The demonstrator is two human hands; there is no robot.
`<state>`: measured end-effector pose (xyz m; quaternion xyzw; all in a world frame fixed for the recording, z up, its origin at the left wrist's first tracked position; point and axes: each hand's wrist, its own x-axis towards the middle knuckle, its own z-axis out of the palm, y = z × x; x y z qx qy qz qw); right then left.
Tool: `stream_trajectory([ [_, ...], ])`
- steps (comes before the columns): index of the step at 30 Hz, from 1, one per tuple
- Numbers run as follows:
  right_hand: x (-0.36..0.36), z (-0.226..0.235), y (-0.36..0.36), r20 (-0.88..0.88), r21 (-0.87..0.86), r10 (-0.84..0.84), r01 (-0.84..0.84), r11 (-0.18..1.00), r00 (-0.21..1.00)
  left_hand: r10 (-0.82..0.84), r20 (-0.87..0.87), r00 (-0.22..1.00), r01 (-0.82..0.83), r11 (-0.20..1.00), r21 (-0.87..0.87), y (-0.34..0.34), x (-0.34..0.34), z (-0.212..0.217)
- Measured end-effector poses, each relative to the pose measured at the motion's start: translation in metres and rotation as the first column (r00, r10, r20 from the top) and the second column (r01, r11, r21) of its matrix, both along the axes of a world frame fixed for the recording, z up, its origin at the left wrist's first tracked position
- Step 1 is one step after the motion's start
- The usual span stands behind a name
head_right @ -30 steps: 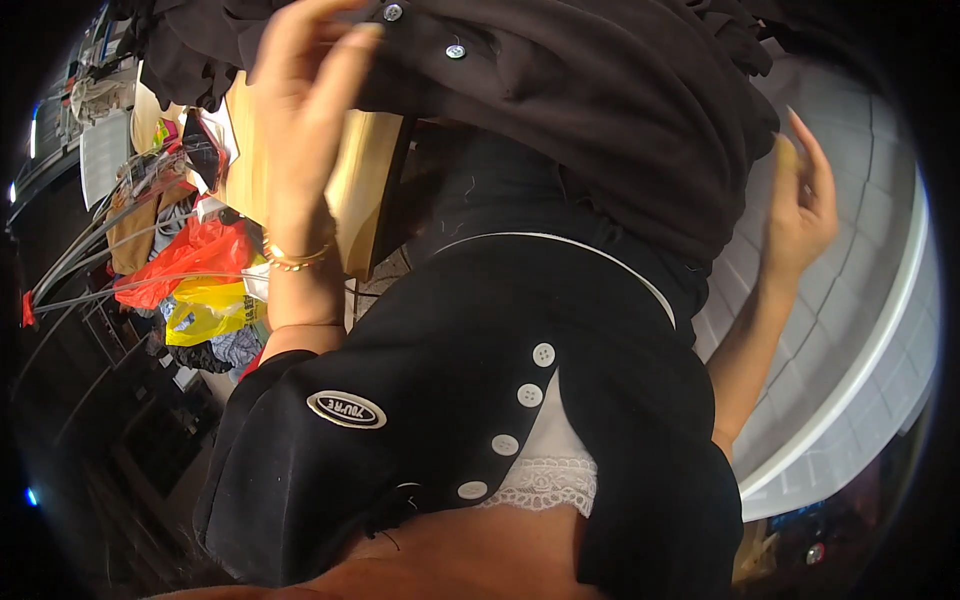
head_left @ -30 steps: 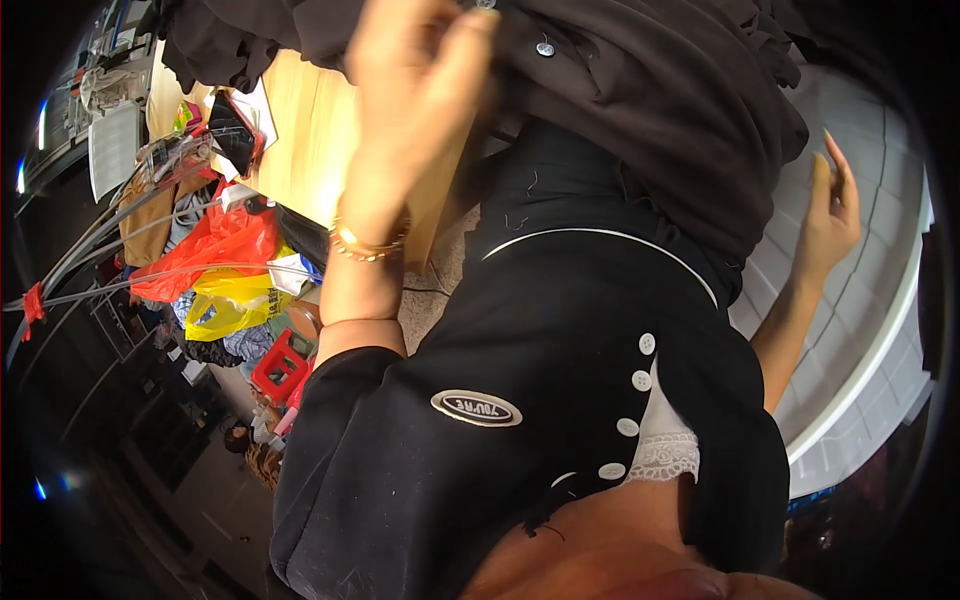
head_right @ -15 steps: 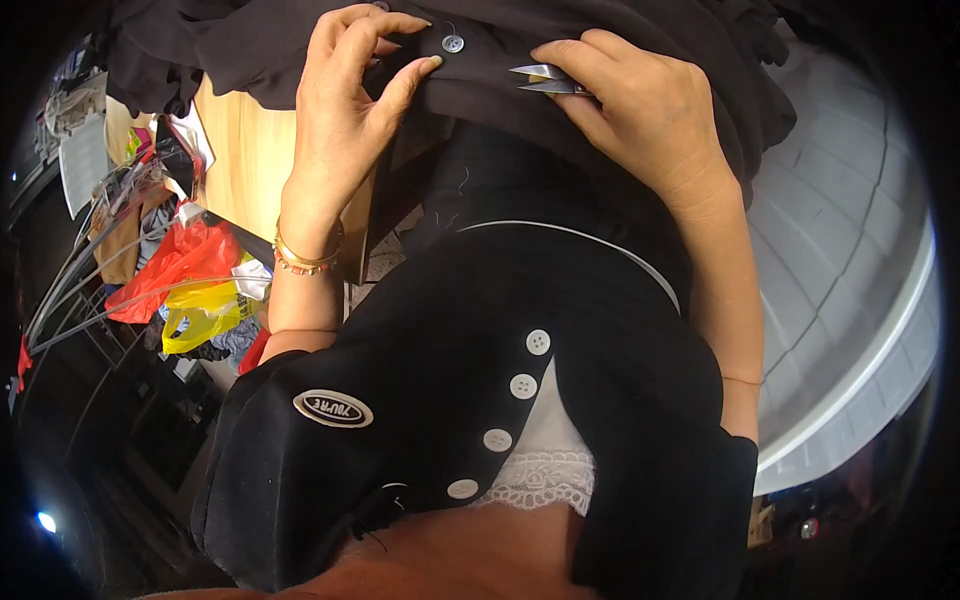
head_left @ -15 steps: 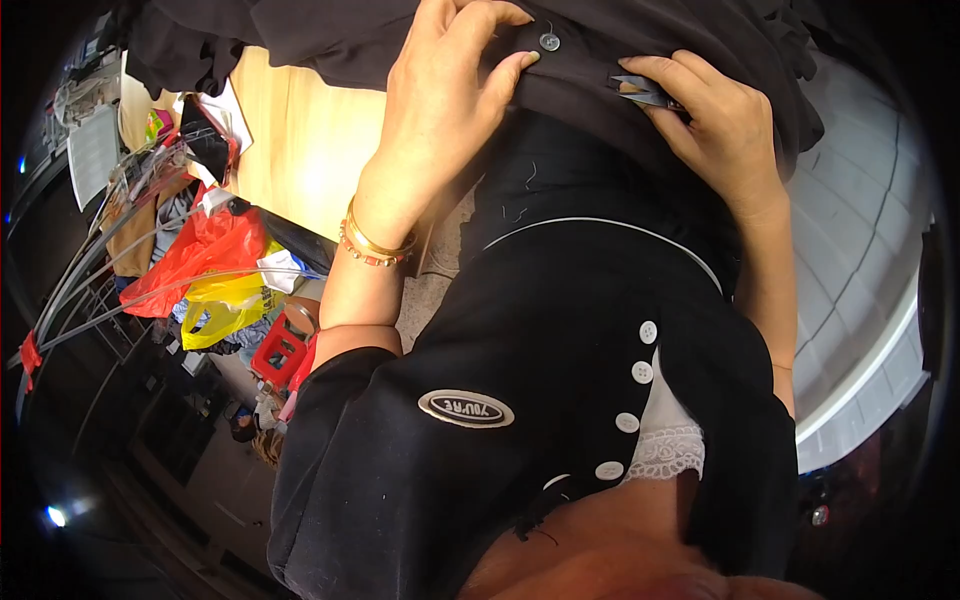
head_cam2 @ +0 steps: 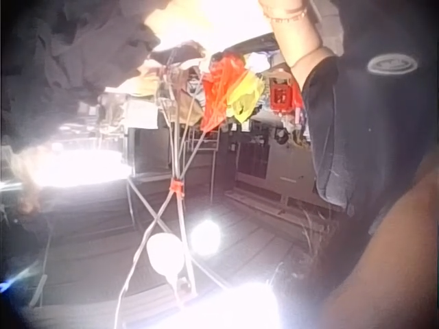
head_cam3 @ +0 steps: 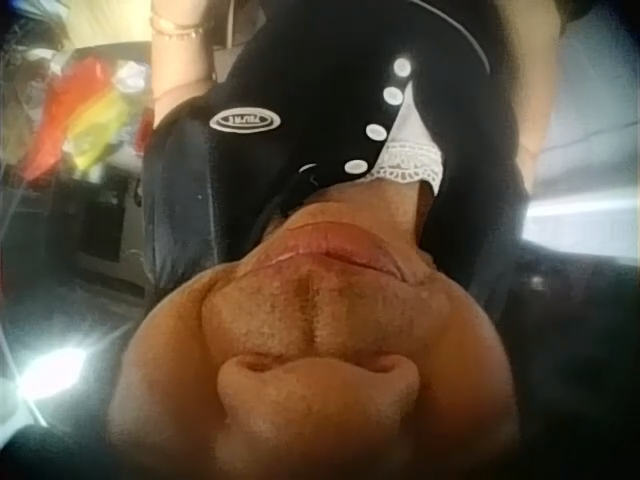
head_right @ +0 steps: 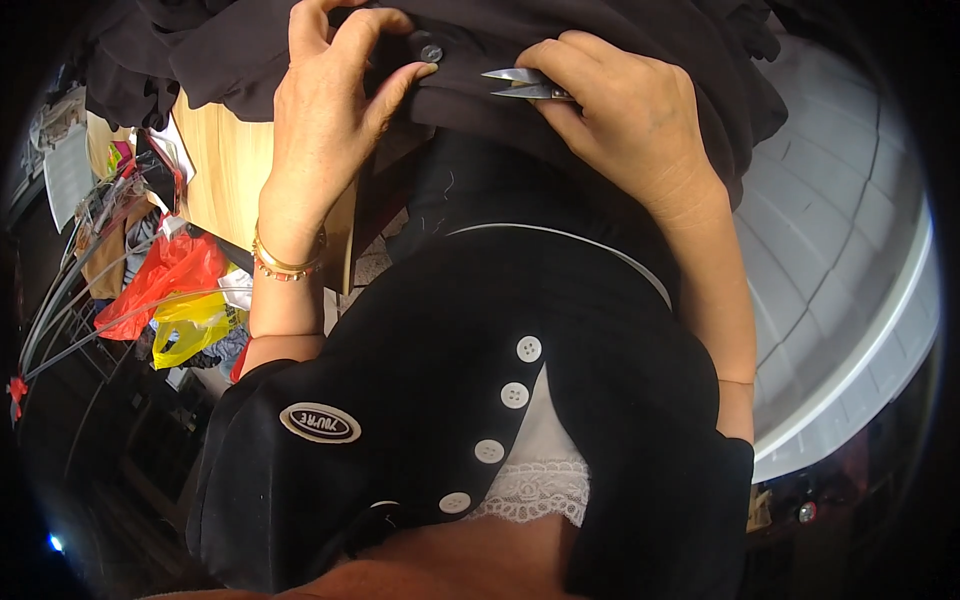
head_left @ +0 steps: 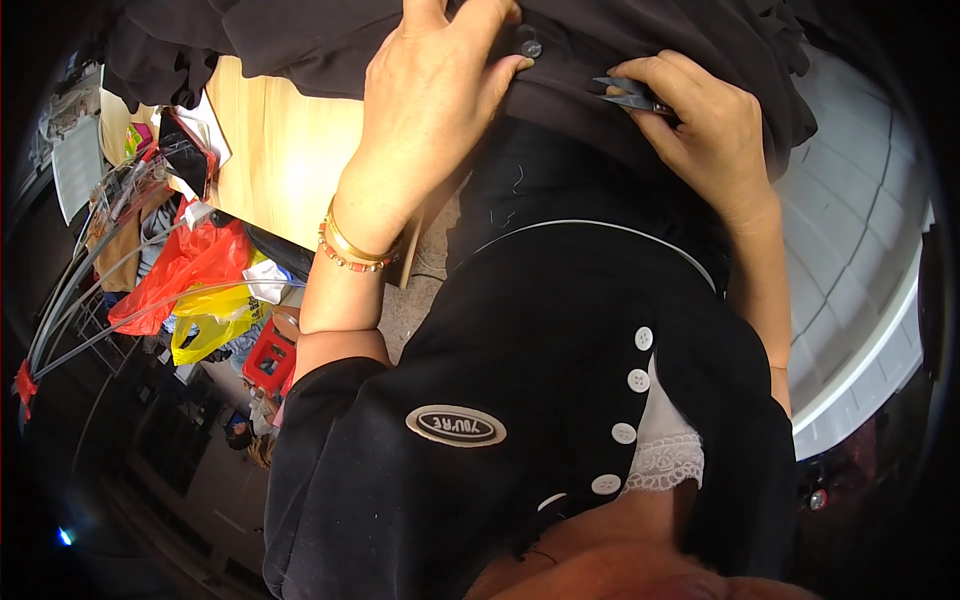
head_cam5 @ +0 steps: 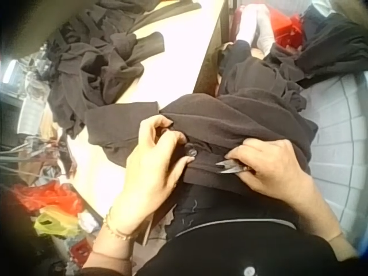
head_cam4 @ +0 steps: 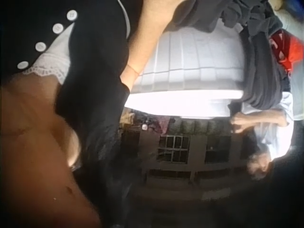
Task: Hand-sewing buttons onto black fabric garments in a factory setting.
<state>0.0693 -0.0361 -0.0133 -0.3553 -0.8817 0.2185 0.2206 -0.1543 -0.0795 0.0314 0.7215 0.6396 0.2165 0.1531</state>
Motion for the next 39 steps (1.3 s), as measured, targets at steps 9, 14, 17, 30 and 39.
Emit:
stream_trajectory([
  [9,0.012,-0.001,0.009,-0.128,0.037,-0.026,0.031,0.999,0.991,-0.111,0.313,0.943,0.117,0.993,0.000,-0.005,-0.011,0.020],
  [14,0.003,0.019,-0.002,-0.416,-0.355,-0.159,0.002,0.935,0.895,0.077,0.337,0.939,0.004,0.973,-0.232,-0.008,-0.014,0.028],
  [17,0.001,0.028,-0.006,-0.393,-0.344,-0.110,-0.035,0.938,0.913,-0.017,0.427,0.904,0.098,0.981,-0.168,-0.008,-0.021,0.020],
  [30,-0.030,0.016,-0.008,-0.313,-0.319,-0.019,-0.087,0.944,0.950,-0.099,0.164,0.981,0.109,0.992,-0.056,-0.014,-0.022,0.036],
  [39,-0.038,0.011,0.000,-0.394,-0.542,0.034,-0.262,0.799,0.918,-0.213,0.202,0.956,0.220,0.975,-0.017,-0.012,-0.030,0.027],
])
